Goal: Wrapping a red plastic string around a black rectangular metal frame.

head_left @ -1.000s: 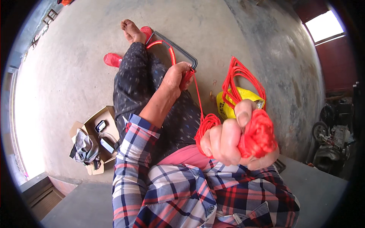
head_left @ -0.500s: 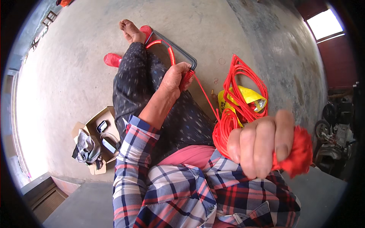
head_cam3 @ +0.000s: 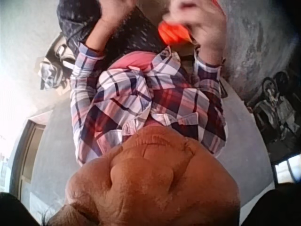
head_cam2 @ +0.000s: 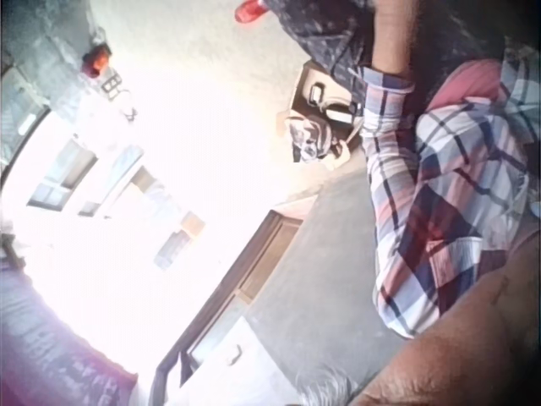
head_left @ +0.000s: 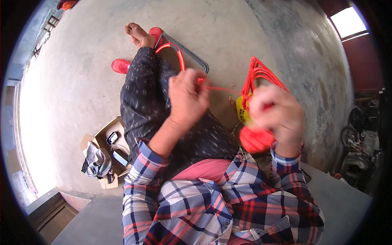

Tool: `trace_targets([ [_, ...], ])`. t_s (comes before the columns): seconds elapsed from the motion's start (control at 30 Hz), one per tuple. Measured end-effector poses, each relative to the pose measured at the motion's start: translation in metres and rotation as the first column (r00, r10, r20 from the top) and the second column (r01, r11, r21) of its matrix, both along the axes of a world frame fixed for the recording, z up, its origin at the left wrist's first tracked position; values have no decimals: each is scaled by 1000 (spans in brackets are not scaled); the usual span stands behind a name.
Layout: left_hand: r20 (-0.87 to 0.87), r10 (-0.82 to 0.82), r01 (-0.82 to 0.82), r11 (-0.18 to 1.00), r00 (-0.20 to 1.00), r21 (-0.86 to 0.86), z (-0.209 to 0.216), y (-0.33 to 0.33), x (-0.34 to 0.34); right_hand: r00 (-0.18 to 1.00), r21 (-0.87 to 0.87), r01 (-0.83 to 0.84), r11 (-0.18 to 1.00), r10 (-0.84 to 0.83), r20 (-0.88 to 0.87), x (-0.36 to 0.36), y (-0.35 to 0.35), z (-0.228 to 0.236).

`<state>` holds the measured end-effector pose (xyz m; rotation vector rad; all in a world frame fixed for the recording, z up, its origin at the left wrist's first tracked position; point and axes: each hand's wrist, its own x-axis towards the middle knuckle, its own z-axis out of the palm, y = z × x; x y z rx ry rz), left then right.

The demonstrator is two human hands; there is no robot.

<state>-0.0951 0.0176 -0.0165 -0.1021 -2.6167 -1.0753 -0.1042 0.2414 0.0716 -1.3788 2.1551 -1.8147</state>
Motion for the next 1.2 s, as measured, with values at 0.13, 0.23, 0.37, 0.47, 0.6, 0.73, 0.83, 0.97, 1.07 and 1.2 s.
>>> trace_targets([
  [0.13,160,180,-238,815,971,528,-12,-23,-31,926,407,291,866,-149,-346,-38,-19,-54],
  [0.23,408,73,-221,919,910,327,-53,-31,-48,850,472,472,745,-243,-466,-60,-45,-101],
  [0.37,384,121,-229,941,915,249,-33,-25,-51,905,336,394,856,-424,19,-62,-82,-129],
  [0.47,217,214,-285,878,952,385,-29,-37,-46,880,144,382,913,-407,245,-52,-83,-135],
  [0.6,250,57,-217,701,967,680,23,-19,-31,910,12,395,919,-393,133,-41,-83,-106],
  [0.73,336,-270,-169,495,902,852,33,-6,-29,913,114,407,906,-403,-54,-47,-82,-112],
  [0.83,318,-323,-262,205,891,943,28,-15,-29,921,-11,390,921,-390,1,-53,-71,-116],
  [0.97,331,-226,-252,318,916,914,11,-20,-29,682,-421,458,783,-6,732,-59,-41,-108],
  [1.07,441,-160,-305,518,883,799,-1,-20,-31,649,-541,511,669,113,753,-46,-13,-88],
  [1.2,542,-226,-357,543,810,760,-4,-18,-38,582,-787,351,508,540,608,-24,43,-94],
])
